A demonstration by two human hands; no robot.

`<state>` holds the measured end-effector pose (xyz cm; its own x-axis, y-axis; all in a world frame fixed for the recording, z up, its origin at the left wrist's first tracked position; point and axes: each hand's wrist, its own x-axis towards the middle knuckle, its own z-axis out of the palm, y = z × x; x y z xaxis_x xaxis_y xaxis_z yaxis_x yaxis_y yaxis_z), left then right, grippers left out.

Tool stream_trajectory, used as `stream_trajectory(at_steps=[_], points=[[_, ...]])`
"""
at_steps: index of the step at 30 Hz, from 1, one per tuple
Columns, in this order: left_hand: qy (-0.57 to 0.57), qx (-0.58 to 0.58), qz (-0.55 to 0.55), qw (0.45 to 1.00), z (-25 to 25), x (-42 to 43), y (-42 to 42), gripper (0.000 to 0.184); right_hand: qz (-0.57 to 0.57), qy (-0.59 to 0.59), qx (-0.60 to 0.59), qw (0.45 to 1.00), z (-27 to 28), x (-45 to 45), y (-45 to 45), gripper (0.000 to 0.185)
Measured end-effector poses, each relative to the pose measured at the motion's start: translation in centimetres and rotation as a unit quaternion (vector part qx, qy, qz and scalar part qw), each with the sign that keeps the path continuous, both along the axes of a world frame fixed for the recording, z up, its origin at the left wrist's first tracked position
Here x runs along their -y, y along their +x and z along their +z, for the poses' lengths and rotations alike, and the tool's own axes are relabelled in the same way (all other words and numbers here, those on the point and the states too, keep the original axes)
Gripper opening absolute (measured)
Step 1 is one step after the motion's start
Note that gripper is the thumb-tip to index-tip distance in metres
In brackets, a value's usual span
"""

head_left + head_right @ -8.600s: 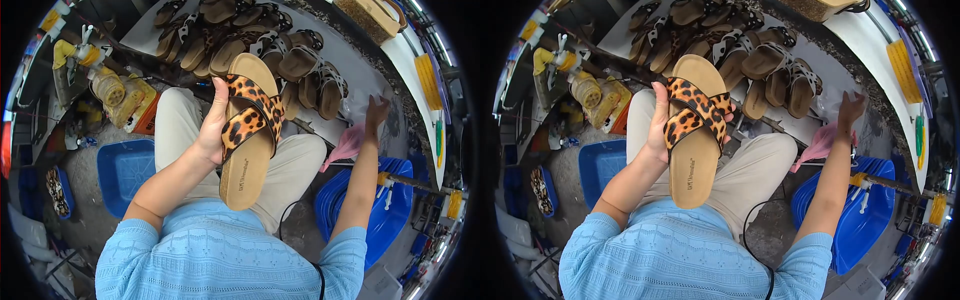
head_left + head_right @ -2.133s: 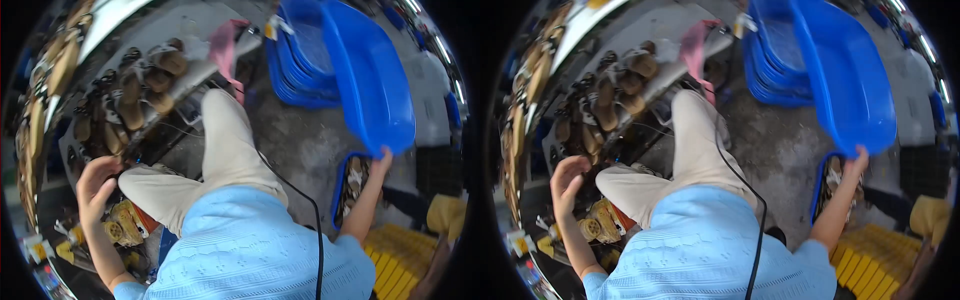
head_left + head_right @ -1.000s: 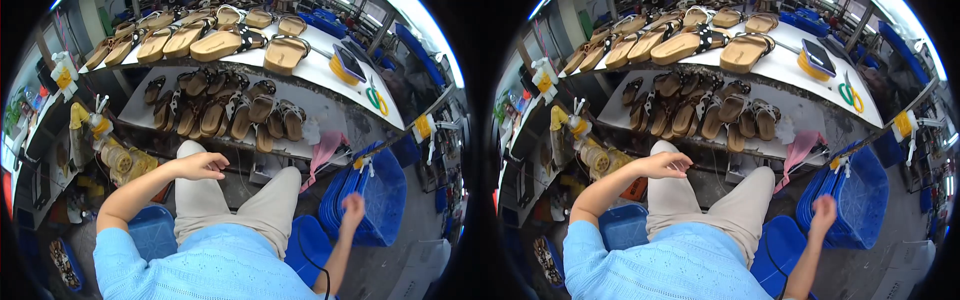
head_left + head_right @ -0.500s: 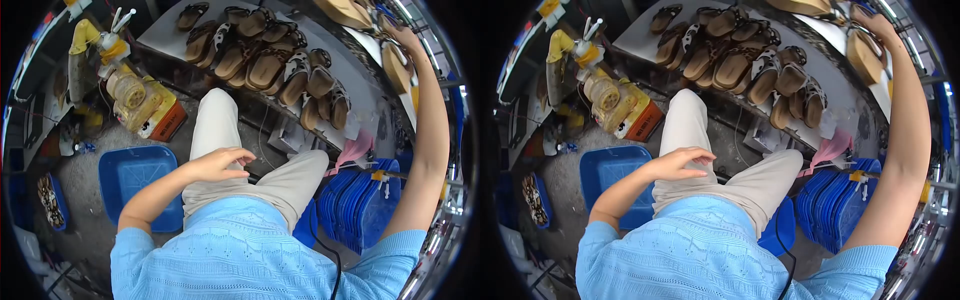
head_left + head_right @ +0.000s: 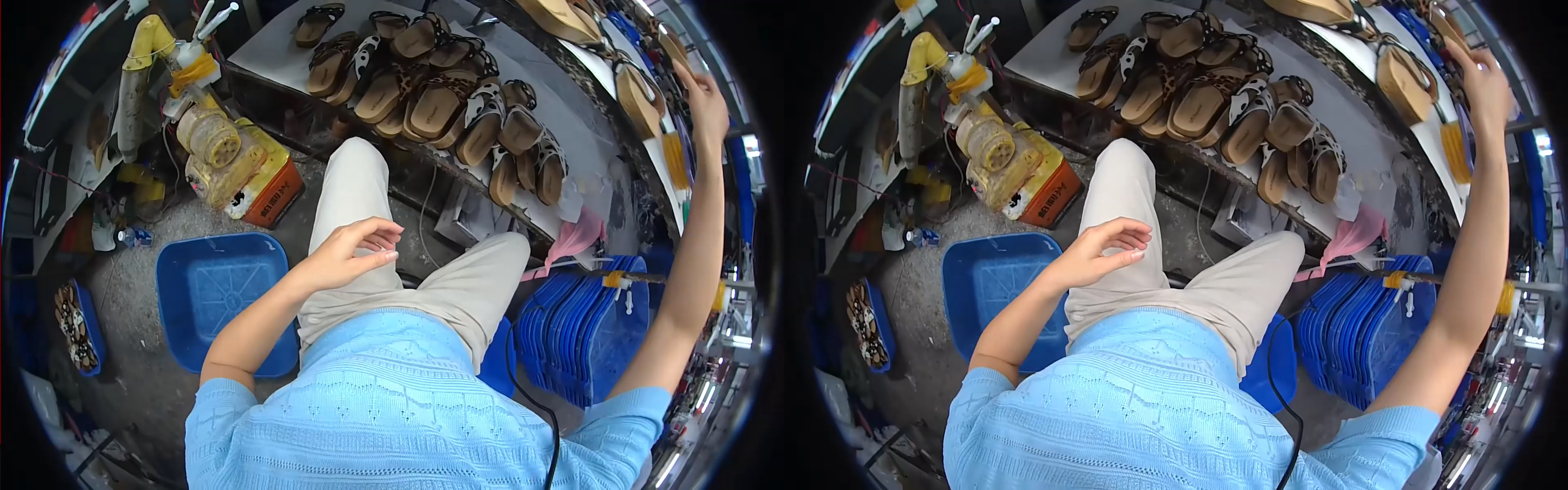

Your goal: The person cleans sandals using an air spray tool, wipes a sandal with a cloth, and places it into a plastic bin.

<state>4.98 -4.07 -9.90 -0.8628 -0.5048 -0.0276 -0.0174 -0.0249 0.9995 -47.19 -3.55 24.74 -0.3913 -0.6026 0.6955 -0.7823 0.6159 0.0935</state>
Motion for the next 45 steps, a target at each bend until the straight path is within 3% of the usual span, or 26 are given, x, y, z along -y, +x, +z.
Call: stream_trajectory(at_steps=[2, 4, 8, 12, 15, 16, 18, 19, 22, 23, 24, 27, 30, 31, 33, 34, 35, 38, 39, 41, 42, 45], points=[[0.013, -0.011, -0.01, 1.0, 0.2, -1.4, -0.6, 0.04, 0.119, -0.074, -0.012, 0.99, -1.8, -6.3, 5.5, 0.039], [0.029, -0.014, -0.029, 0.999, 1.0, -3.2, -1.4, 0.04, 0.255, -0.123, 0.1, 0.954, -4.0, -12.2, 9.7, 0.019], [0.024, -0.022, -0.084, 0.996, 2.9, -6.2, -2.4, 0.041, 0.42, -0.182, 0.198, 0.867, -8.8, -21.4, 19.1, 0.033], [0.004, 0.006, -0.102, 0.995, 4.0, -7.6, -3.0, 0.039, 0.444, -0.093, 0.187, 0.871, -13.3, -26.3, 23.8, 0.051], [0.094, 0.003, -0.092, 0.991, 3.7, -8.4, -3.6, 0.047, 0.452, -0.066, 0.218, 0.862, -16.7, -27.7, 25.3, 0.056], [0.146, -0.051, -0.072, 0.985, 3.4, -8.9, -3.8, 0.053, 0.468, -0.075, 0.235, 0.849, -18.1, -27.8, 25.5, 0.057], [0.248, -0.163, -0.034, 0.954, 2.8, -10.0, -5.0, 0.065, 0.481, -0.094, 0.255, 0.833, -21.4, -27.4, 25.8, 0.057], [0.281, -0.185, -0.023, 0.941, 2.7, -10.2, -5.9, 0.081, 0.482, -0.094, 0.252, 0.834, -22.7, -27.0, 26.2, 0.057], [0.467, -0.295, 0.062, 0.831, 4.8, -10.0, -8.1, 0.091, 0.483, -0.112, 0.262, 0.828, -26.3, -25.4, 28.4, 0.054], [0.44, -0.276, 0.101, 0.849, 5.6, -9.5, -8.6, 0.105, 0.488, -0.115, 0.284, 0.817, -27.3, -24.9, 29.3, 0.048], [0.452, -0.298, 0.08, 0.837, 5.5, -8.8, -8.8, 0.104, 0.491, -0.119, 0.307, 0.806, -28.5, -24.4, 30.1, 0.043], [0.487, -0.339, 0.025, 0.805, 4.7, -6.5, -8.9, 0.101, 0.457, -0.151, 0.563, 0.672, -31.7, -23.4, 31.1, 0.028], [0.461, -0.245, 0.054, 0.851, 3.5, -6.6, -8.6, 0.101, 0.298, -0.209, 0.769, 0.525, -32.7, -21.5, 30.5, 0.017], [0.472, -0.215, 0.039, 0.854, 2.7, -7.0, -8.7, 0.097, 0.246, -0.2, 0.793, 0.521, -32.5, -20.5, 30.1, 0.014], [0.566, -0.215, -0.014, 0.796, 0.1, -8.4, -9.4, 0.079, 0.223, -0.125, 0.762, 0.594, -33.3, -20.3, 28.8, 0.013], [0.581, -0.182, -0.009, 0.793, 0.0, -9.0, -10.1, 0.074, 0.214, -0.089, 0.742, 0.629, -33.9, -20.4, 28.4, 0.013], [0.561, -0.172, 0.002, 0.81, -0.4, -9.6, -10.7, 0.072, 0.21, -0.089, 0.7, 0.676, -34.5, -20.6, 28.3, 0.012], [0.541, -0.174, -0.012, 0.823, -0.5, -9.3, -11.7, 0.073, 0.194, -0.094, 0.64, 0.738, -34.4, -21.1, 28.3, 0.011], [0.559, -0.174, -0.011, 0.811, -0.5, -9.0, -12.1, 0.073, 0.192, -0.07, 0.582, 0.787, -33.0, -20.6, 28.8, 0.012], [0.592, -0.168, -0.015, 0.788, -0.3, -8.4, -13.0, 0.073, 0.182, -0.044, 0.545, 0.817, -32.1, -20.3, 28.5, 0.015], [0.598, -0.172, -0.017, 0.783, 0.1, -8.0, -13.3, 0.072, 0.176, -0.032, 0.526, 0.831, -32.0, -20.2, 28.3, 0.016], [0.599, -0.177, -0.012, 0.781, 1.7, -6.4, -14.0, 0.07, 0.155, -0.143, 0.647, 0.733, -32.5, -18.8, 28.2, 0.018]])
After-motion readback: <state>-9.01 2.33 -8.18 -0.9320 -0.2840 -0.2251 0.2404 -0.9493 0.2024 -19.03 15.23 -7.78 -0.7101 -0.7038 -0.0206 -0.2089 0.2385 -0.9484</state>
